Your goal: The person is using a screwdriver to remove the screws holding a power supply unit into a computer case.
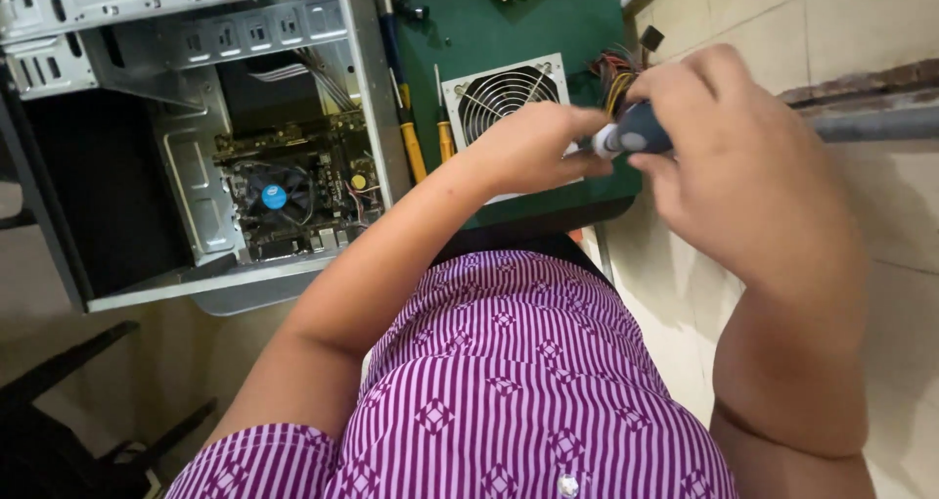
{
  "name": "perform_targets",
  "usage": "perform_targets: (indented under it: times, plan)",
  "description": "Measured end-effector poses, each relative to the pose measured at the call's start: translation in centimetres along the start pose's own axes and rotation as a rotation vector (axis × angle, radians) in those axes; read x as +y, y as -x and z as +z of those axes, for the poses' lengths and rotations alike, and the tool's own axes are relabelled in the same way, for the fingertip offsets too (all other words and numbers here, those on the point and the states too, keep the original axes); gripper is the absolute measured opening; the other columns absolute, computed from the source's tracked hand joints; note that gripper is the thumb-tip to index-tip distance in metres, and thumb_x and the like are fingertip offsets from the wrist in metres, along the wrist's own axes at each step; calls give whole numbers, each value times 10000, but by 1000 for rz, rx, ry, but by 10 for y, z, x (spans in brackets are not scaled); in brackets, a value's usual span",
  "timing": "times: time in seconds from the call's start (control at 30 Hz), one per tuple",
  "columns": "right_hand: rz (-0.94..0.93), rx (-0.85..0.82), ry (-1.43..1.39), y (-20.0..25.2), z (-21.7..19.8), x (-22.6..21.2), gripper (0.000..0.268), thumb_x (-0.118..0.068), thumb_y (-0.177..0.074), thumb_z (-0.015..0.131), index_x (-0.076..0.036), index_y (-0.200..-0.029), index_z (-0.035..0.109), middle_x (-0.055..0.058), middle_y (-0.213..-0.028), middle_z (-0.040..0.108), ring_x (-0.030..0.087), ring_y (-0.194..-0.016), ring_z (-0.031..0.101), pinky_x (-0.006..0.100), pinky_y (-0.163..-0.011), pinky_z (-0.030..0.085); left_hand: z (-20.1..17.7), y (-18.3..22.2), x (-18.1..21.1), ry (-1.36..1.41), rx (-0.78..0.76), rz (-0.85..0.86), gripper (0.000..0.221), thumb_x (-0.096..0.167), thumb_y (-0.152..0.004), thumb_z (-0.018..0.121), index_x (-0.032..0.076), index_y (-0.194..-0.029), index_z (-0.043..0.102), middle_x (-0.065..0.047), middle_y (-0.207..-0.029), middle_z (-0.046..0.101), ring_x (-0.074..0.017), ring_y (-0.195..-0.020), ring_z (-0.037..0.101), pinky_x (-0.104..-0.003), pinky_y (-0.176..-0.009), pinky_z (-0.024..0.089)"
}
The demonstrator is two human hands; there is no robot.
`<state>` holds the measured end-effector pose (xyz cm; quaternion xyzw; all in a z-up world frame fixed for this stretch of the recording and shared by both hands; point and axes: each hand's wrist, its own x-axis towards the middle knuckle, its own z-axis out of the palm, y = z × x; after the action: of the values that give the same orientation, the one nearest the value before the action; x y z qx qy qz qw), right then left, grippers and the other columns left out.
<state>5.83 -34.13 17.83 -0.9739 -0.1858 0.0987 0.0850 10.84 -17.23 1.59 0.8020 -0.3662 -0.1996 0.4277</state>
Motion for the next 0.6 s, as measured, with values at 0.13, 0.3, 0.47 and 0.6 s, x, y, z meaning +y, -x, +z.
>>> perform_targets:
  times: [0.13,0.3,0.47,0.6]
  plan:
    - [92,34,435,-2,21,13,565,-662,-944,738,-151,-1095,550,42,-982,615,335,-706,689,456,-511,514,2,0,17,146,249,60,334,338,-842,813,141,-1008,601,-31,-898,679,-188,-785,659,-339,-685,492]
    - [146,-112,185,-11,-10,-3,630,-482,-883,776,-102,-1345,577,191,-1212,608,504,-875,696,627,-634,561,-1,-6,18,109,196,132,100,169,-880,704,98,-871,634,-37,-687,647,-207,-582,554,-339,-572,372]
    - [-38,-29,343,-3,9,5,304,-383,-951,688,-150,-1126,601,73,-1045,575,350,-701,649,492,-508,483,-6,-8,19,165,32,72,80,176,-886,623,111,-849,594,-16,-742,656,-179,-630,537,-351,-582,406]
    - [12,89,736,-11,30,17,441,-607,-1102,523,-207,-922,558,-51,-742,606,249,-518,638,357,-438,422,33,-17,23,319,346,51,281,127,-789,684,47,-1057,666,-116,-1077,752,-243,-928,710,-365,-798,542]
